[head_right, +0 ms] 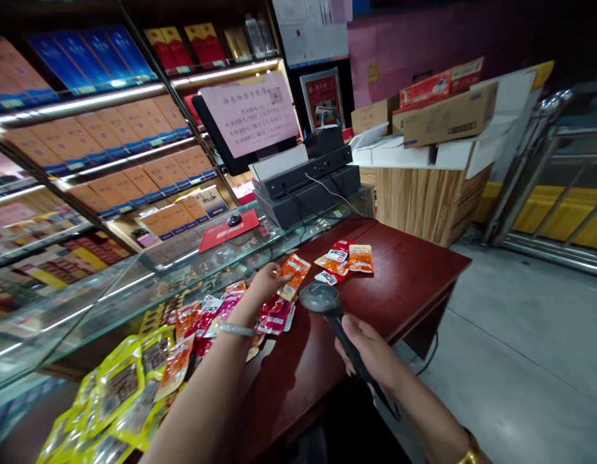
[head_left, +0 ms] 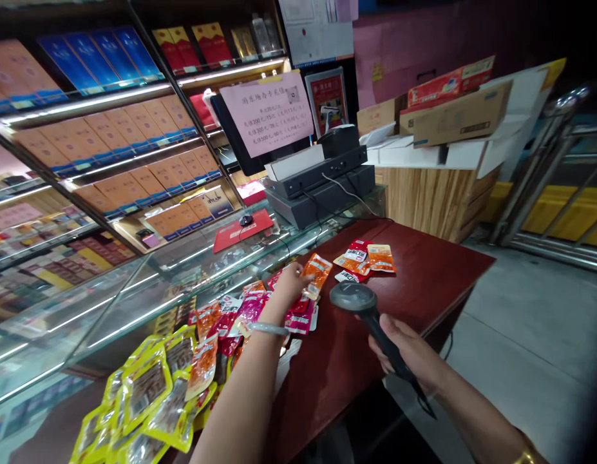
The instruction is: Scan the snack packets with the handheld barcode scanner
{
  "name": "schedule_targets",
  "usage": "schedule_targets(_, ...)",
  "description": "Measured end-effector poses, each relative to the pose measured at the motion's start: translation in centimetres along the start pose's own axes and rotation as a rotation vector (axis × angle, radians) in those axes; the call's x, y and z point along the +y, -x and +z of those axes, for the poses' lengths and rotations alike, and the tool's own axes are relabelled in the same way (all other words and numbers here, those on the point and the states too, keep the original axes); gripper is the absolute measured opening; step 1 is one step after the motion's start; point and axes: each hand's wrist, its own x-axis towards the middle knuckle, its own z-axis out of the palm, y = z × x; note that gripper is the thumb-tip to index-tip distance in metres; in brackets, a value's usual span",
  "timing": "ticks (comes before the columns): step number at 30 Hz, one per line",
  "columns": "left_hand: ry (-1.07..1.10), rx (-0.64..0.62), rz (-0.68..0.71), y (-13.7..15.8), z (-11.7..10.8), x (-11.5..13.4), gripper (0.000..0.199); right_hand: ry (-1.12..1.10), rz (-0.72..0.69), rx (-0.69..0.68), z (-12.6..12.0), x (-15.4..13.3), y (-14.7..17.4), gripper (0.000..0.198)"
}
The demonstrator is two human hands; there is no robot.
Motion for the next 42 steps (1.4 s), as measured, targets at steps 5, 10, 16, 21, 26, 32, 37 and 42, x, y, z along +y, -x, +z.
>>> schedule_targets(5, -0.462, 0.139, -0.009, 0.7, -2.4, -0.6, 0.043, -0.020, -0.015, 0.089, -2.4, 0.5, 0.7, 0.056)
schedule_targets(10, -0.335, 0.020, 0.185, 0.5, 2.1, 3.5, 0.049, -0.047, -0.077, 0.159, -3.9, -0.2, 1.0, 0.060)
schedule_targets(16, -0.330, -0.045, 0.219, -0.5, 7.6, 8.7, 0.072, -0.050, -0.086, 0.191, -4.0, -0.9, 1.8, 0.058)
schedule_targets(21, -0.215, -0.214, 0.112, -0.9, 6.5, 8.0, 0.068, -0.017, -0.092, 0.201, -4.3, -1.0, 2.3, 0.055)
schedule_targets(26, -0.100, -0.274, 0.099, 0.4, 2.9, 4.5, 0.058, -0.002, -0.091, 0.192, -4.3, -0.7, 1.9, 0.054)
schedule_targets(32, -0.050, -0.267, 0.070, 3.1, 0.4, 2.2, 0.057, -0.025, -0.096, 0.130, -3.4, -0.1, 1.2, 0.053)
schedule_targets(37, -0.032, -0.260, 0.116, 4.5, 0.2, 1.5, 0.062, -0.022, -0.088, 0.069, -2.3, -0.5, 0.9, 0.051)
schedule_targets(42, -0.080, -0.225, 0.205, 5.1, 0.3, 1.0, 0.048, -0.025, -0.086, 0.022, -1.5, -0.8, 0.6, 0.052)
